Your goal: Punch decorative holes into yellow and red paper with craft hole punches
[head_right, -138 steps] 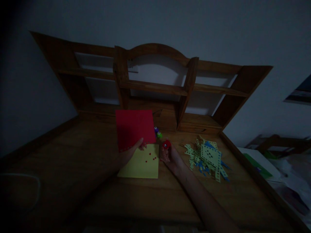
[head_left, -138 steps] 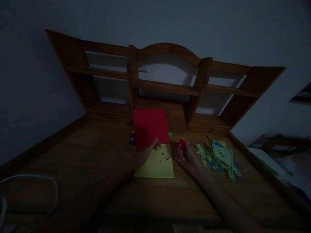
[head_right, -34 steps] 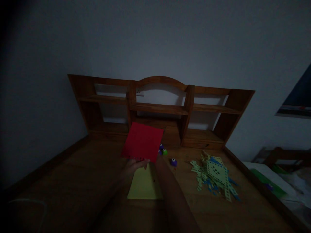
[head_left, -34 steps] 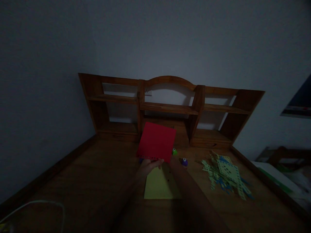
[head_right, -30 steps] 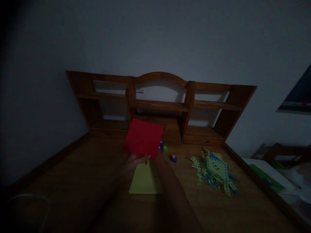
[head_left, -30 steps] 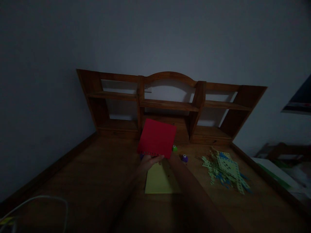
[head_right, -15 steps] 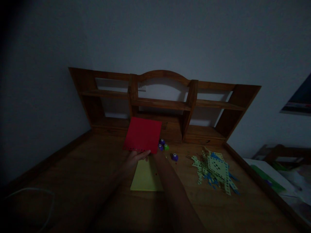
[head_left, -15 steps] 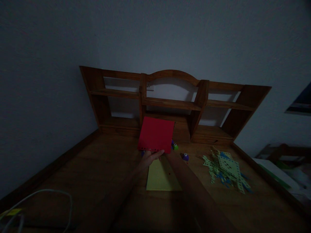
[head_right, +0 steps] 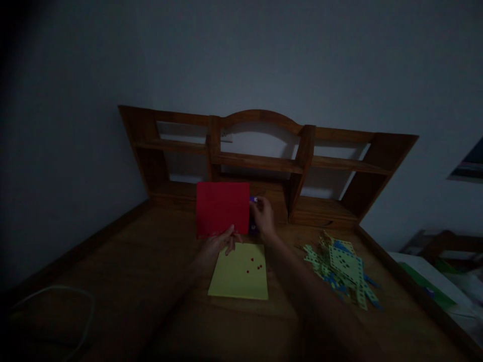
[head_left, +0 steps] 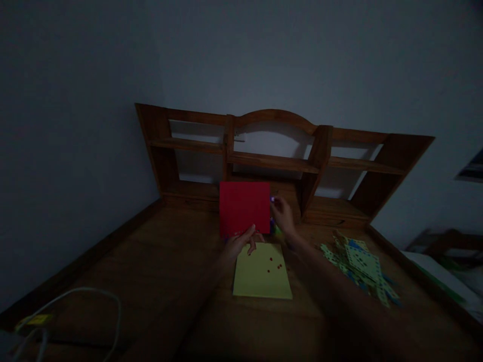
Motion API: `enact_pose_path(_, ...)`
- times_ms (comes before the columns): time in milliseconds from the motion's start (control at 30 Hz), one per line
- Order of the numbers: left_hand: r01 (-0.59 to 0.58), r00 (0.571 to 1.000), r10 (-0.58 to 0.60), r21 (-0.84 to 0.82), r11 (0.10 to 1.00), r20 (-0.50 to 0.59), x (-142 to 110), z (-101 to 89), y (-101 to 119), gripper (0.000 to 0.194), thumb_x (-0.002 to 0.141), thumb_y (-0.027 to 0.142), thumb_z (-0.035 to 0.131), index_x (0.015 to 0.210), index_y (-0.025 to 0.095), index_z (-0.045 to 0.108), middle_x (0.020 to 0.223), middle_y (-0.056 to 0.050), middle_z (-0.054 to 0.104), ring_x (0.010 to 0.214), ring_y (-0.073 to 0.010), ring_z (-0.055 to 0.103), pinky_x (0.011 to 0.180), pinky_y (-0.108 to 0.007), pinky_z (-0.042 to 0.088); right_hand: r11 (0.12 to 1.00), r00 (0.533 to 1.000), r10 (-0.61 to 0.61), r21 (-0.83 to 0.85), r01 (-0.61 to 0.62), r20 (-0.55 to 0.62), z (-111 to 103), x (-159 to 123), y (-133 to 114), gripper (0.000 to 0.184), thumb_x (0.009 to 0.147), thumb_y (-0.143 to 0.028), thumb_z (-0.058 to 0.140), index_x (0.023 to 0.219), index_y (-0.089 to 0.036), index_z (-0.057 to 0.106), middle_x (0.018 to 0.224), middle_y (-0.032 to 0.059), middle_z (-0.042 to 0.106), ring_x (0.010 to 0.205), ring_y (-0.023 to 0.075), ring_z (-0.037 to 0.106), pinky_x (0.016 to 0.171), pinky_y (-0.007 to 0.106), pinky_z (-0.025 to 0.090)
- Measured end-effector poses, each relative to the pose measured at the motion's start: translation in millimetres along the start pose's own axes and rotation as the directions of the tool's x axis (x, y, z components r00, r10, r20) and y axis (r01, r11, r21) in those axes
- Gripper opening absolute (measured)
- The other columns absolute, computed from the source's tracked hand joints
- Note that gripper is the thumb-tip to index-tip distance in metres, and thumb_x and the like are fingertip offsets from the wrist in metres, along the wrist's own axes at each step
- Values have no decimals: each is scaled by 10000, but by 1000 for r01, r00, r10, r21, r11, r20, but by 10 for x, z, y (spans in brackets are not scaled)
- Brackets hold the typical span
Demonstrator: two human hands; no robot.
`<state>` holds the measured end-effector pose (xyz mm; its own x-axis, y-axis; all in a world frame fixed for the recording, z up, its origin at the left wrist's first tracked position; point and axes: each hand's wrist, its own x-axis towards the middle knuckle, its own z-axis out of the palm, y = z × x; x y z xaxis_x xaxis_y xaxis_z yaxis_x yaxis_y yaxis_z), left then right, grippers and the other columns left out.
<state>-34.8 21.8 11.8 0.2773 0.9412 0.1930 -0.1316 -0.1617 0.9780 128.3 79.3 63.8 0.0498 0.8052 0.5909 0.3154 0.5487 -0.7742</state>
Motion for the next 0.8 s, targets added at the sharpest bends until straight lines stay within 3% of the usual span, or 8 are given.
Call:
enact_pose_path(133,-26,999,25,33,999,21,-60,69,44,608,821,657,426,449,213,610,648,-83,671,684,-200,613,784,-291,432,981,994,102,164,-106,27,-425,-443,46,325,768,-401,668,1006,-208,559,906,37,649,761,180,627,676,304,522)
enact_pose_path(233,-19,999,17,83,996,30,-73,128,37,603,841,617,432,418,218,593,654,-74,681,692,-201,622,803,-291,420,986,991,129,108,-130,21,-609,-807,67,315,795,-383,644,1053,-220,566,937,52,654,837,203,633,717,314,510)
enact_pose_path(400,-24,999,28,202,979,-16,-53,135,-56,626,860,576,425,348,235,539,544,-43,626,698,-197,610,848,-286,390,994,995,98,-40,-98,-5,-600,-1055,174,370,815,-365,629,1151,-222,573,1015,74,648,860,210,625,785,359,503)
enact_pose_path(567,55,983,-6,259,964,-185,-33,106,-102,539,843,582,442,492,226,643,446,-17,555,576,-184,562,679,-271,391,996,988,23,-90,-9,152,-590,-1124,205,283,801,-306,635,1074,-232,614,1016,68,644,908,225,607,826,381,497)
enact_pose_path(800,72,964,-1,255,964,-267,-48,108,-56,475,814,603,469,643,202,659,426,24,478,459,-141,459,554,-261,345,957,958,204,166,-239,204,-533,-1173,232,284,744,-308,686,981,-224,554,901,38,665,772,190,639,700,312,529)
